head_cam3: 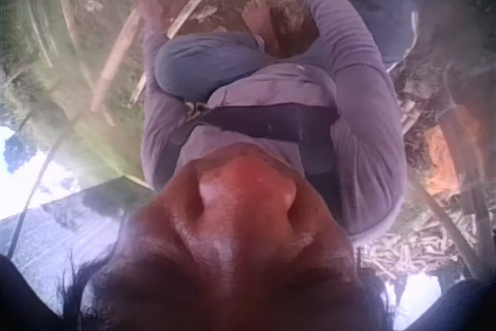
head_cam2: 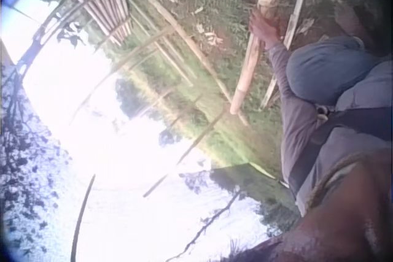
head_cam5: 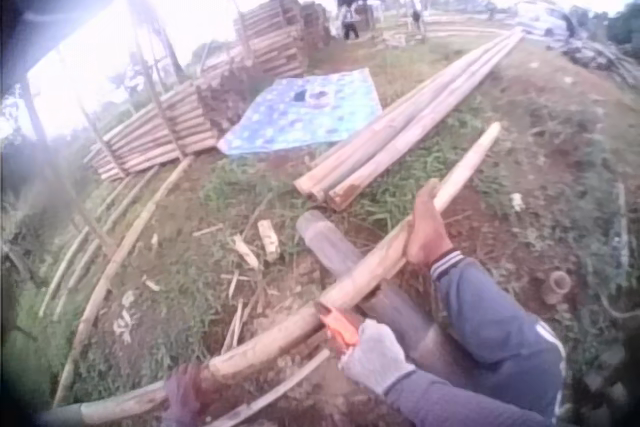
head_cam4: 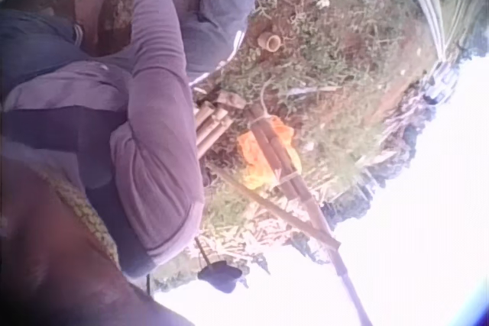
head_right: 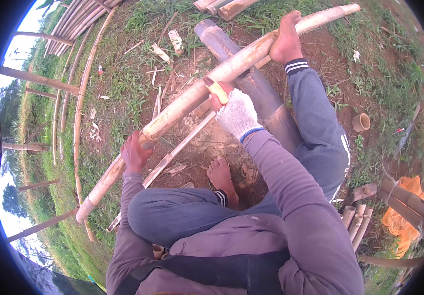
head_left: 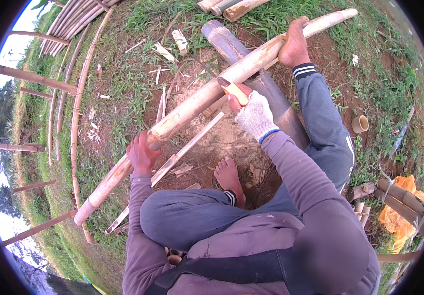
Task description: The person sits on the ground and uses a hand saw to cut long bamboo poles into shorter sections. They repeatedly position a pole on a support log, saw through it, and then move the cut piece to a growing pile.
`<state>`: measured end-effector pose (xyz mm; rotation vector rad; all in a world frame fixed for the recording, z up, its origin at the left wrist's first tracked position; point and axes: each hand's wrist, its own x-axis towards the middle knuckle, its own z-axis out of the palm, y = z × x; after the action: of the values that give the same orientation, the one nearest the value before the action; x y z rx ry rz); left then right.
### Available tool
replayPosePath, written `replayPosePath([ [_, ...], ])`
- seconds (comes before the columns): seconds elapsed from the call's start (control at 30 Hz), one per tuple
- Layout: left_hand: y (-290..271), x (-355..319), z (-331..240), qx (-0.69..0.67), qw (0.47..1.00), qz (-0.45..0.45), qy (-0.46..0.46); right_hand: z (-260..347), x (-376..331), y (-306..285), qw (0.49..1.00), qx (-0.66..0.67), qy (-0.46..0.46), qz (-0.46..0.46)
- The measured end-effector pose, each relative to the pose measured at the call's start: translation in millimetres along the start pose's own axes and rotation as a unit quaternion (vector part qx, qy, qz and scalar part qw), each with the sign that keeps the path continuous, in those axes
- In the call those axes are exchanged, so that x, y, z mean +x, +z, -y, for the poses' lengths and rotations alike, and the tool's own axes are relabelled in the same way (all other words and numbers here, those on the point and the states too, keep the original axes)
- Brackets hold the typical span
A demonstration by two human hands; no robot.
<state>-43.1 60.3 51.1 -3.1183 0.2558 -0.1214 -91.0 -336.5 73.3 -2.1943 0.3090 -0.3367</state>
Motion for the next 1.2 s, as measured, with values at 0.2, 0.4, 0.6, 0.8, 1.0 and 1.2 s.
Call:
replayPosePath([
  [0.2,8.8,-32.2,14.3,0.006,1.0,0.004,-0.011,-17.6,-125.0,-73.1,0.991,0.103,-0.087,0.025],
  [0.4,6.6,-20.5,5.0,0.001,1.0,0.018,-0.026,-49.5,-150.7,-78.5,0.986,0.142,-0.079,0.026],
  [0.6,12.9,-13.7,10.9,0.001,1.0,-0.009,-0.005,0.0,-11.6,-7.8,0.994,0.071,-0.082,0.018],
  [0.8,18.7,-30.6,15.2,0.014,1.0,-0.009,-0.011,-39.3,-170.6,-105.5,0.986,0.151,-0.039,0.064],
  [1.0,16.7,-23.9,7.0,0.002,1.0,-0.012,-0.011,-22.1,-85.0,-45.1,0.988,0.118,-0.097,0.031],
  [1.2,16.3,-25.2,5.6,0.003,1.0,-0.013,-0.003,-21.5,-34.7,-9.2,0.995,0.045,-0.088,-0.013],
])
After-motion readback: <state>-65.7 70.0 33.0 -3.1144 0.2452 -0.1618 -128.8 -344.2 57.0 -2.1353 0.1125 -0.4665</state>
